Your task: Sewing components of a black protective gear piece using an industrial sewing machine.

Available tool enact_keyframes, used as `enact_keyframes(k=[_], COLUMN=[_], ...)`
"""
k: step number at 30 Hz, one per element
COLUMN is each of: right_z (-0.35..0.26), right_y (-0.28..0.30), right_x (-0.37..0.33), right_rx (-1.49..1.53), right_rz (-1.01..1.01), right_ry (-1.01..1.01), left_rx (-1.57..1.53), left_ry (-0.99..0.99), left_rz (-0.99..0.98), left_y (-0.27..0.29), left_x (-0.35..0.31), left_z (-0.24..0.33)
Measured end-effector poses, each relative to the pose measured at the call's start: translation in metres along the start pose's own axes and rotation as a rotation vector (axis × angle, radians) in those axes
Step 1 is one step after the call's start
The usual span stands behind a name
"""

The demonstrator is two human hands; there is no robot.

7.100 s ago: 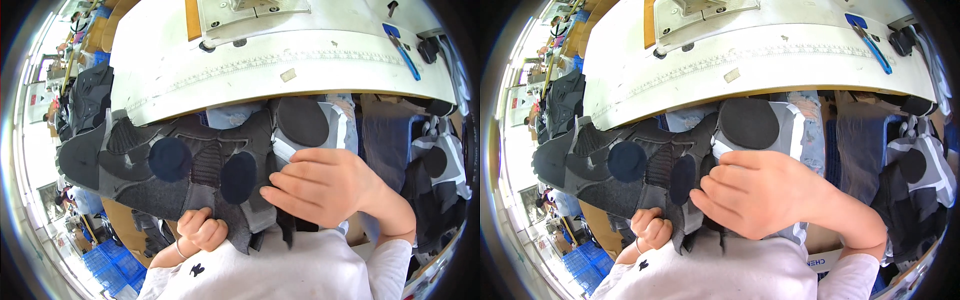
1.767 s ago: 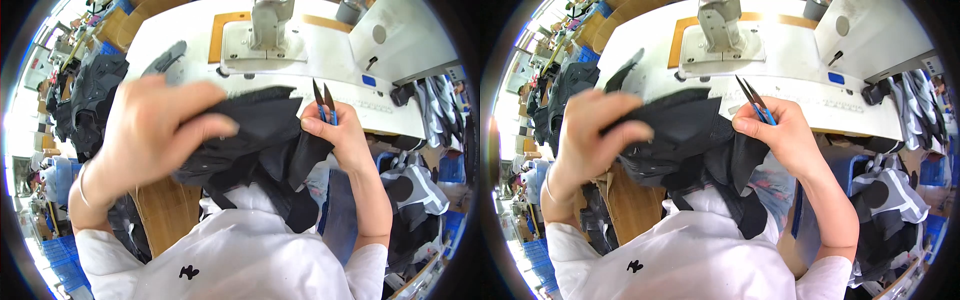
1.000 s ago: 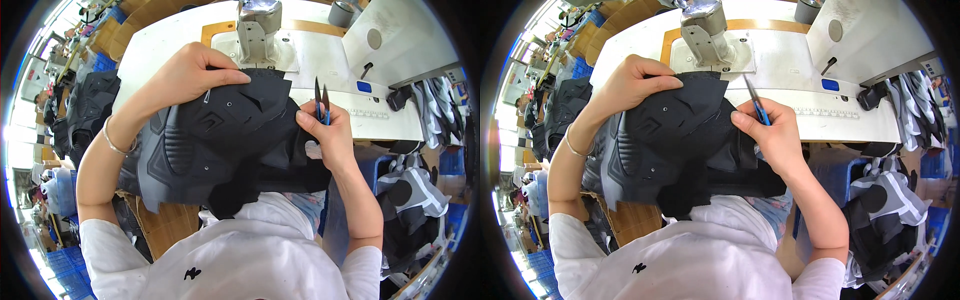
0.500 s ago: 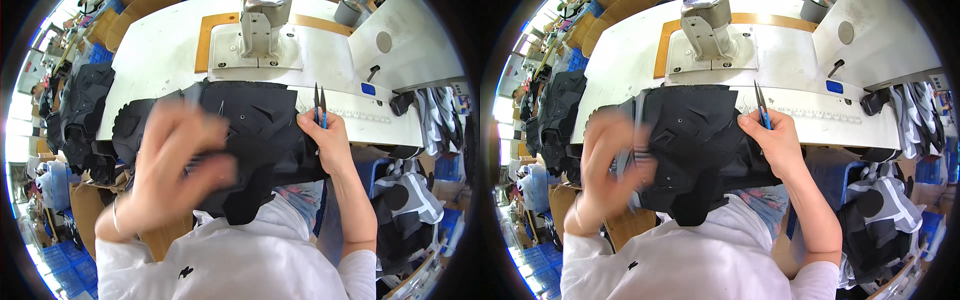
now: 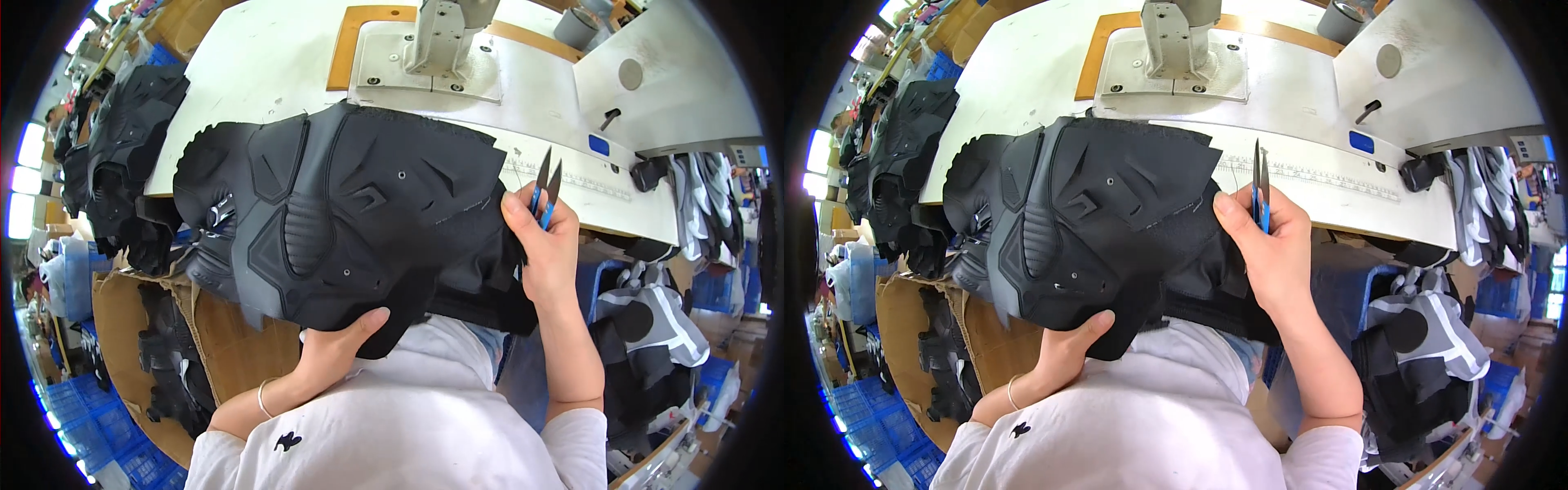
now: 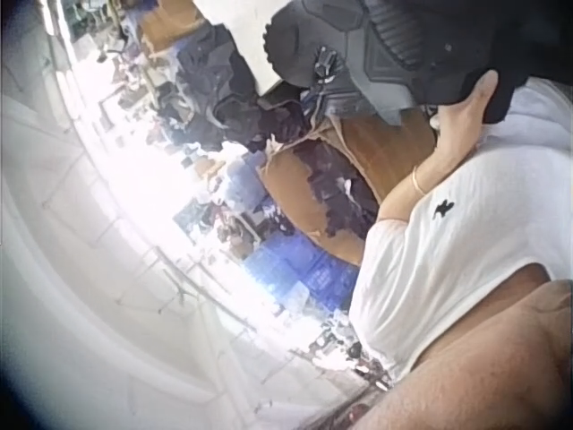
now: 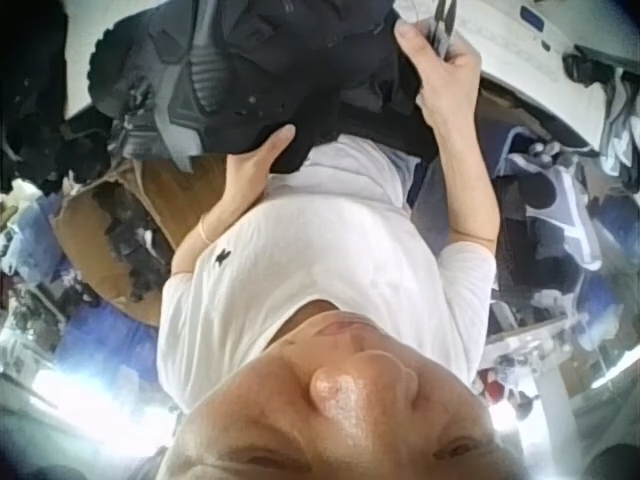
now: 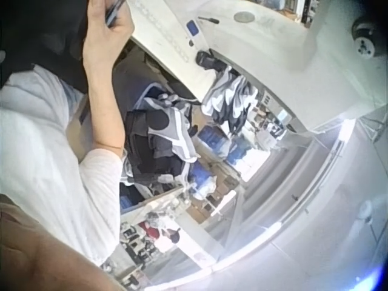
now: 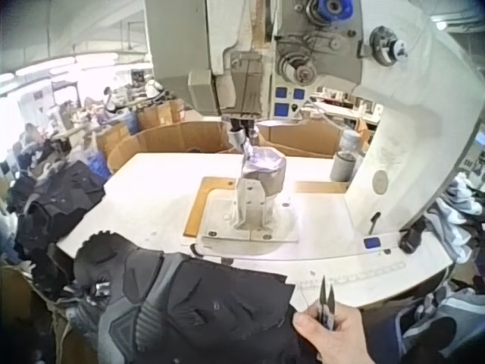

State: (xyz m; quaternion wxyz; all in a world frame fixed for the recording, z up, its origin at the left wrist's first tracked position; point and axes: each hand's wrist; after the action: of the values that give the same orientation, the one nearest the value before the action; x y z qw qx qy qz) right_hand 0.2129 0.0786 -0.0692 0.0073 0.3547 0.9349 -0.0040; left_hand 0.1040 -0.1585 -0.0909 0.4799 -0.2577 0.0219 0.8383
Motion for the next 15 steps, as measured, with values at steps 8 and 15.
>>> enact_keyframes(k=[8,15], right_z=[0.011,-0.014], right_y=[-0.007,-0.01], right_x=[-0.011,-0.021], right_rx=[0.036,-0.135], right_rz=[0.05,-0.192], right_ry=[0.094,-0.064], left_rx=[-0.038,-0.116], left_ry=[-0.088,-0.075], left_rz=[-0.14,-0.098], left_y=[0.01,0.009], left_x=[-0.016,-0.018], left_z=[-0.004,-0.001])
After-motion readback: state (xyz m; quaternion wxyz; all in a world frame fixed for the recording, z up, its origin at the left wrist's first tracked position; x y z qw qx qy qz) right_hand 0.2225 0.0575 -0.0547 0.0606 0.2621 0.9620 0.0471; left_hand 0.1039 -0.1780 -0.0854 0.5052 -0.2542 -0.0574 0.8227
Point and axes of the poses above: each hand's wrist, its own x-axis towards the middle knuckle, its own y-axis out of the back of the hand, z = x × y, and after that the axes turned 12 degrees about -z, right-handed
